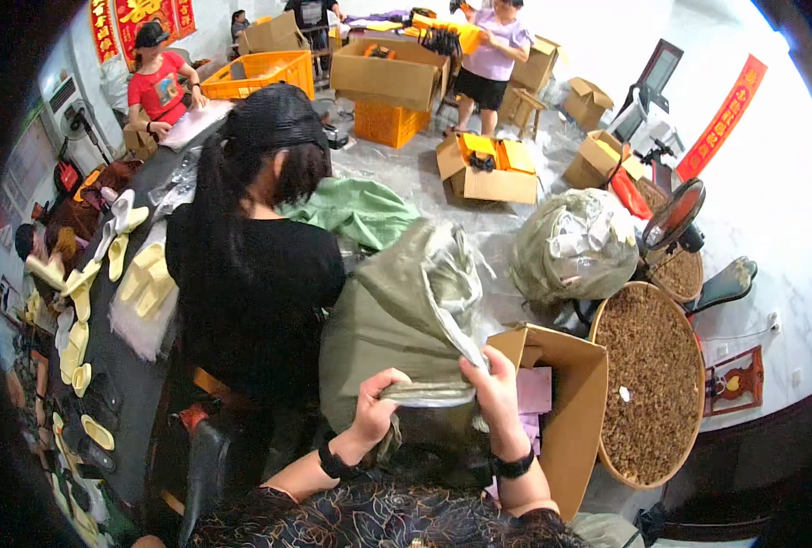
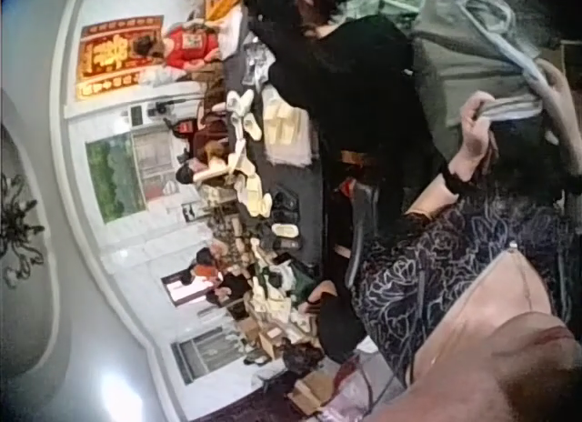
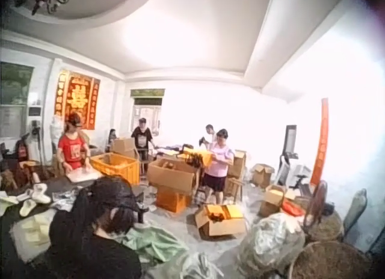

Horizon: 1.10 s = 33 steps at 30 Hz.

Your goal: Packaging finished sandals into plastic bags and moving bags to a sorting area.

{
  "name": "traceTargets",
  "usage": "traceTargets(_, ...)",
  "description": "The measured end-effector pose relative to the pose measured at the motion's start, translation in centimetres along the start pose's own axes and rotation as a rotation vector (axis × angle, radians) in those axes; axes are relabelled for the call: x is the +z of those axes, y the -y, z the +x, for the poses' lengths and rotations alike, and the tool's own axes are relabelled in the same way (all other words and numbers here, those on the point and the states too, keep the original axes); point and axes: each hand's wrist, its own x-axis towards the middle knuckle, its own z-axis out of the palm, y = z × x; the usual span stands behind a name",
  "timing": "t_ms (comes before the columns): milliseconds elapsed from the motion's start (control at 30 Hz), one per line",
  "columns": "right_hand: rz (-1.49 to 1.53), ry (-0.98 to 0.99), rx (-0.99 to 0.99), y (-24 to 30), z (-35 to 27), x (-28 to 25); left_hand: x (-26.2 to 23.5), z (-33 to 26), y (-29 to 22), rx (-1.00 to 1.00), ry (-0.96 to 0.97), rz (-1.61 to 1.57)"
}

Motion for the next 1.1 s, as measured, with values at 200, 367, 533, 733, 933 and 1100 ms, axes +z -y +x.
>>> traceTargets(200, 0.084, 0.064, 0.015, -1.8, 12.7, -1.7, 2.6, 6.9, 2.9, -0.069, -0.136, 0.108)
traceTargets(367, -0.071, 0.247, 0.063, -2.0, 21.4, -0.8, 3.6, 10.8, 4.1, -0.157, -0.278, 0.109)
traceTargets(533, -0.279, 0.357, 0.073, -4.3, 27.4, 1.6, 1.0, 14.3, 5.0, -0.258, -0.365, 0.065)
traceTargets(733, -0.388, 0.543, 0.079, -5.3, 35.8, 1.9, 1.8, 19.8, 8.8, -0.417, -0.318, -0.144)
traceTargets(933, -0.466, 0.686, -0.042, -7.1, 43.6, 4.1, 2.3, 26.4, 12.6, -0.534, -0.513, -0.178)
traceTargets(1100, -0.363, 0.747, -0.083, -10.6, 50.0, 6.0, 3.0, 31.7, 14.6, -0.458, -0.916, -0.209)
